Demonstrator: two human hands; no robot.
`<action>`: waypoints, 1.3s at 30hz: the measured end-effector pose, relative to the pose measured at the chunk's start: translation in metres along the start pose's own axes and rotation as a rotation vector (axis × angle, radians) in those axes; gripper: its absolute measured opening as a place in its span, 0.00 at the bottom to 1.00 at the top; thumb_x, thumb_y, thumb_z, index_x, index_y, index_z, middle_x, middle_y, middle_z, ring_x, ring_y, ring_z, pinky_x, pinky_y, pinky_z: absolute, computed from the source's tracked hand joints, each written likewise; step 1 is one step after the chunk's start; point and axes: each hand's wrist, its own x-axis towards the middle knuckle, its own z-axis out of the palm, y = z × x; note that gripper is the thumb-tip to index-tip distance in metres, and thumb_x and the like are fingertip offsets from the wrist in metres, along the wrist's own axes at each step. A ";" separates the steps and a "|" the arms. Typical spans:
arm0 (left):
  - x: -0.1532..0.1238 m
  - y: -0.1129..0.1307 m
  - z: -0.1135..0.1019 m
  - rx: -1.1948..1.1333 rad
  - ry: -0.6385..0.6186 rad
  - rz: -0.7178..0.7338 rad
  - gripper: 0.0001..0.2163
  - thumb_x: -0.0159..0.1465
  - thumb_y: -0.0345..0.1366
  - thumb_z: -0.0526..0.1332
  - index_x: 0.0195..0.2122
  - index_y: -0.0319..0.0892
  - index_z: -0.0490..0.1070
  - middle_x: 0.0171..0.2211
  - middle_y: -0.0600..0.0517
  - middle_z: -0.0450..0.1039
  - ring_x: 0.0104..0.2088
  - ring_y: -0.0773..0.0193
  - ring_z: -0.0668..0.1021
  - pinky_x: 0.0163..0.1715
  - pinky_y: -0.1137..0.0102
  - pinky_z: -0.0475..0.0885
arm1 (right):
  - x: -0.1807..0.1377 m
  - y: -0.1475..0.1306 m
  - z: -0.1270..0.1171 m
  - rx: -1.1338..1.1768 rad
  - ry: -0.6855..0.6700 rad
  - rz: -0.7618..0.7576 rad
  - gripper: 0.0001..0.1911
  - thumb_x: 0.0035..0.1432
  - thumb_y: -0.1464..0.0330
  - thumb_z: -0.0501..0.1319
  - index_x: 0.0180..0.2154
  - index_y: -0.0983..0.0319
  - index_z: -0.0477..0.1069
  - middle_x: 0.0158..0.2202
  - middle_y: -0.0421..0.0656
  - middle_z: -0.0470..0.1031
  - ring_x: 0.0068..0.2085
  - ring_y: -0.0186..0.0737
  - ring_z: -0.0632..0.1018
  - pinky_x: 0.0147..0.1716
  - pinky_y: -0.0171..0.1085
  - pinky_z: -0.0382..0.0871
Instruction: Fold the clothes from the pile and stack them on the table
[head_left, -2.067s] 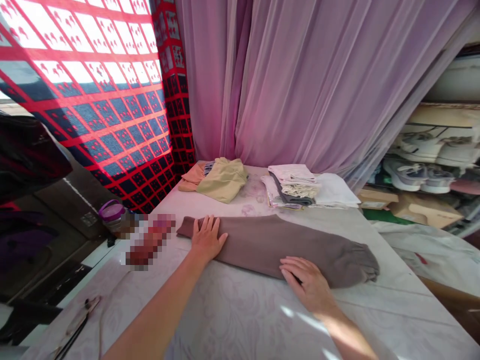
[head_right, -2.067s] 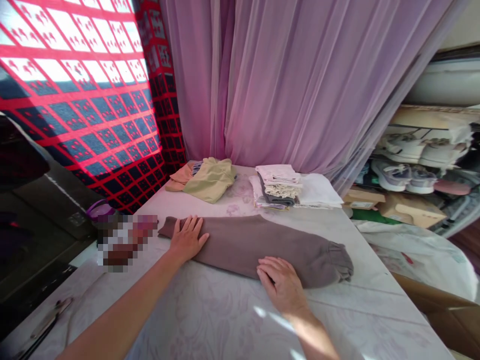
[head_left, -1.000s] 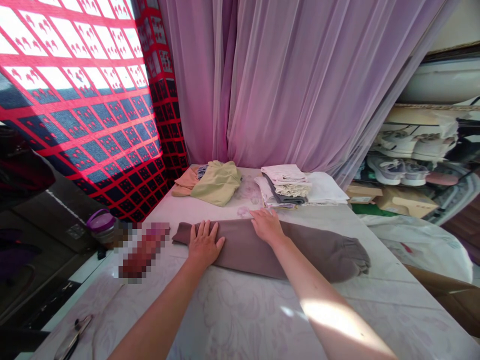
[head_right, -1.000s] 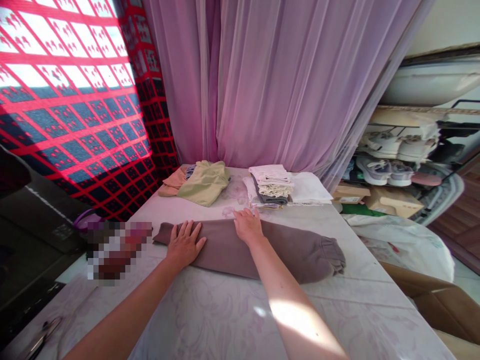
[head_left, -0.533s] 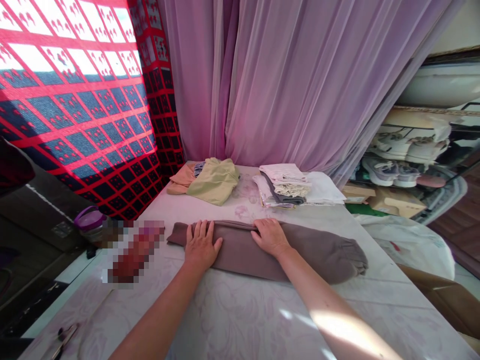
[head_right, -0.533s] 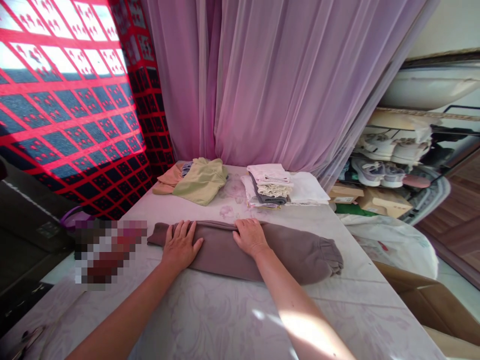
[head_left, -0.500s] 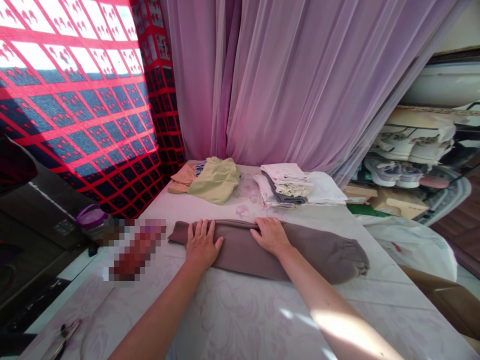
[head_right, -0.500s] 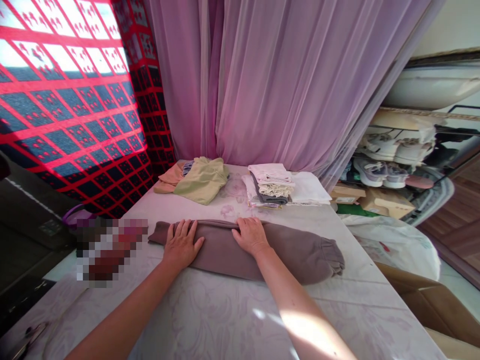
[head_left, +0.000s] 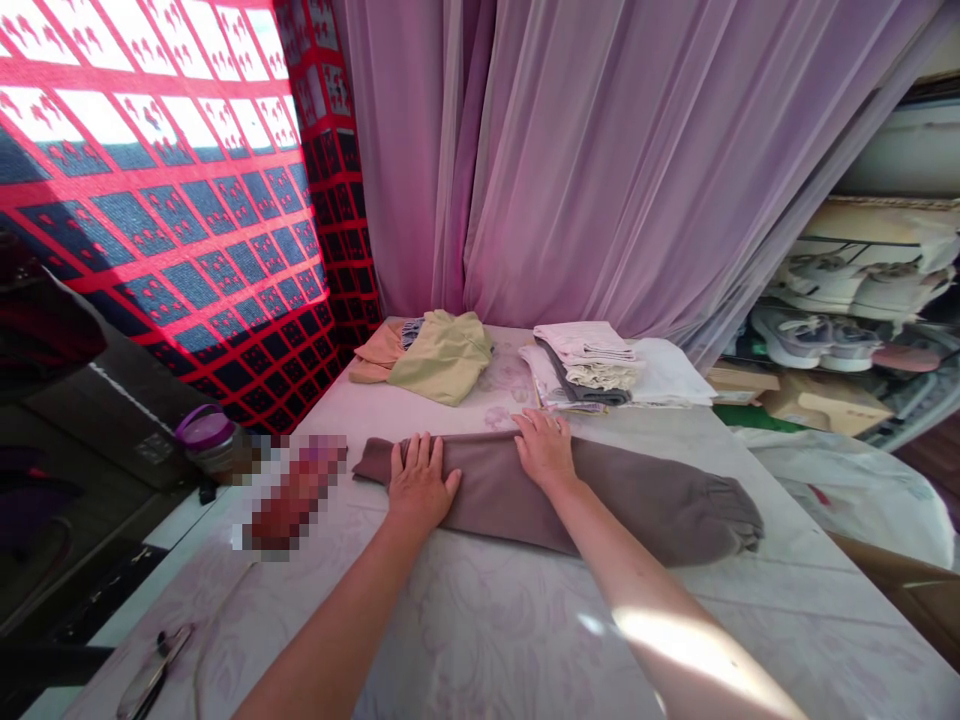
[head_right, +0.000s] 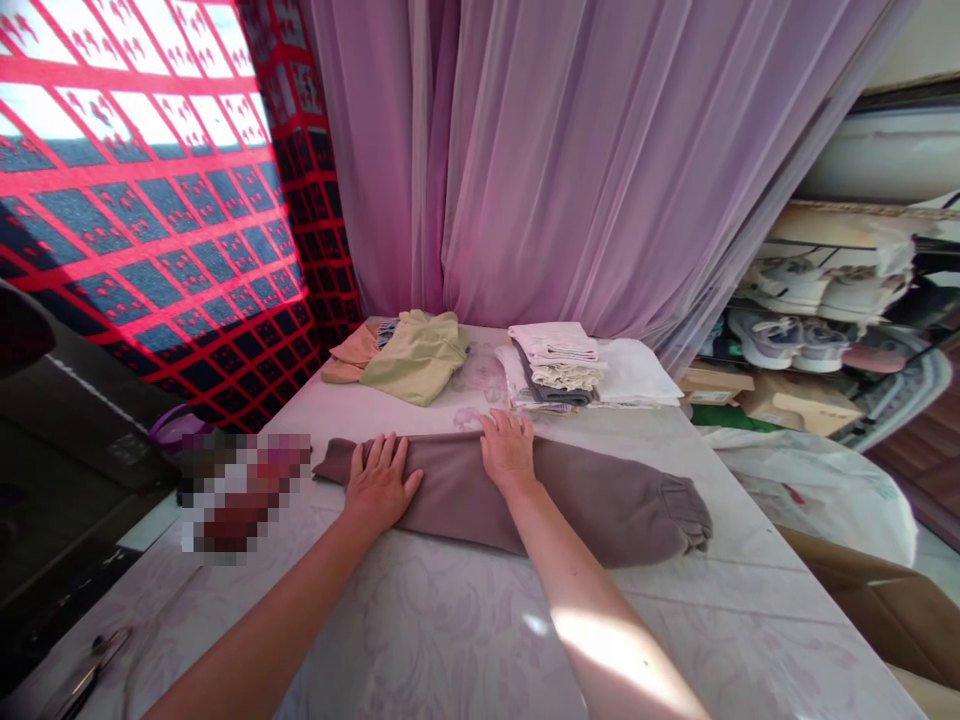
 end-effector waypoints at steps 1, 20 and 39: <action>0.000 0.000 0.000 -0.001 -0.002 0.001 0.31 0.67 0.52 0.43 0.67 0.41 0.53 0.68 0.45 0.49 0.68 0.51 0.50 0.65 0.50 0.40 | -0.003 -0.008 -0.002 0.036 -0.013 -0.047 0.17 0.62 0.71 0.54 0.52 0.57 0.71 0.56 0.47 0.71 0.56 0.45 0.69 0.57 0.47 0.53; 0.026 -0.080 -0.046 -0.220 0.045 -0.026 0.20 0.66 0.41 0.51 0.56 0.42 0.68 0.58 0.45 0.69 0.57 0.57 0.70 0.56 0.65 0.64 | -0.029 -0.062 0.004 0.104 -0.274 -0.105 0.22 0.67 0.63 0.47 0.60 0.56 0.63 0.65 0.45 0.59 0.65 0.43 0.59 0.62 0.51 0.47; -0.012 -0.064 -0.068 -0.205 -0.092 0.098 0.11 0.61 0.43 0.58 0.41 0.46 0.73 0.37 0.50 0.79 0.39 0.57 0.78 0.38 0.68 0.68 | -0.028 -0.063 0.005 0.116 -0.253 -0.098 0.22 0.66 0.64 0.48 0.59 0.57 0.64 0.64 0.45 0.61 0.64 0.43 0.60 0.62 0.50 0.48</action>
